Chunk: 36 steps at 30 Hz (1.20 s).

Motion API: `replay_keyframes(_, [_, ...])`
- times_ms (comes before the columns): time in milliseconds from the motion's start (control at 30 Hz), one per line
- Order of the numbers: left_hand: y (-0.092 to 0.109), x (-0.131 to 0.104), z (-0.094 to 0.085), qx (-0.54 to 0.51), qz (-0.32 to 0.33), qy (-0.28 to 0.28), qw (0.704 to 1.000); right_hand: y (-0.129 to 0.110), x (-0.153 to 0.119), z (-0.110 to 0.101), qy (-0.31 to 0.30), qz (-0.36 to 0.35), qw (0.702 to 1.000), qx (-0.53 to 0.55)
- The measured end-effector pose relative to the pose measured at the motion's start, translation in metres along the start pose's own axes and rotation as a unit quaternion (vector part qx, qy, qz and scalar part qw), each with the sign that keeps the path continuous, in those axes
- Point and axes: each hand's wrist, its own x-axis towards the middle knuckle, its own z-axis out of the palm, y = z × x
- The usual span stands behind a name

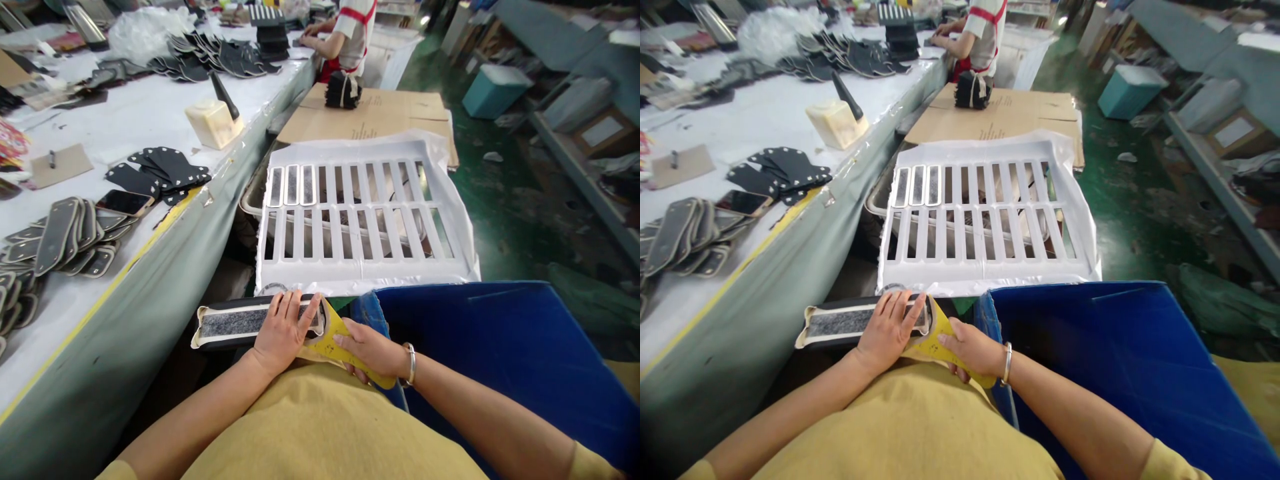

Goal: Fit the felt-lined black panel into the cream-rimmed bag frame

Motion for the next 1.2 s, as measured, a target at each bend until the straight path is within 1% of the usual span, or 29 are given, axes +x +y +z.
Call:
replay_keyframes(267, [-0.004, 0.001, 0.001, -0.04, -0.012, -0.011, 0.999, -0.004, 0.002, -0.004, -0.016, 0.023, 1.0, -0.008])
replay_keyframes(433, [-0.003, 0.004, 0.0, -0.042, -0.013, -0.028, 0.999, -0.008, 0.005, -0.01, -0.023, 0.048, 0.998, -0.032])
replay_keyframes(567, [-0.002, 0.004, -0.001, -0.035, -0.015, -0.038, 0.999, -0.016, 0.007, -0.02, -0.05, 0.065, 0.995, -0.053])
replay_keyframes(700, [-0.002, 0.006, -0.002, -0.034, -0.022, -0.056, 0.998, -0.021, 0.011, -0.028, -0.078, 0.067, 0.991, -0.085])
replay_keyframes(867, [-0.002, 0.006, -0.003, -0.046, -0.024, -0.062, 0.997, -0.013, 0.013, -0.027, -0.095, 0.05, 0.993, -0.044])
replay_keyframes(1100, [-0.003, 0.003, -0.001, -0.052, -0.013, -0.043, 0.998, -0.002, 0.016, -0.024, -0.092, 0.033, 0.995, -0.004])
replay_keyframes(1200, [-0.007, 0.001, -0.002, -0.08, 0.001, -0.039, 0.996, -0.001, 0.017, -0.024, -0.093, 0.036, 0.995, 0.001])
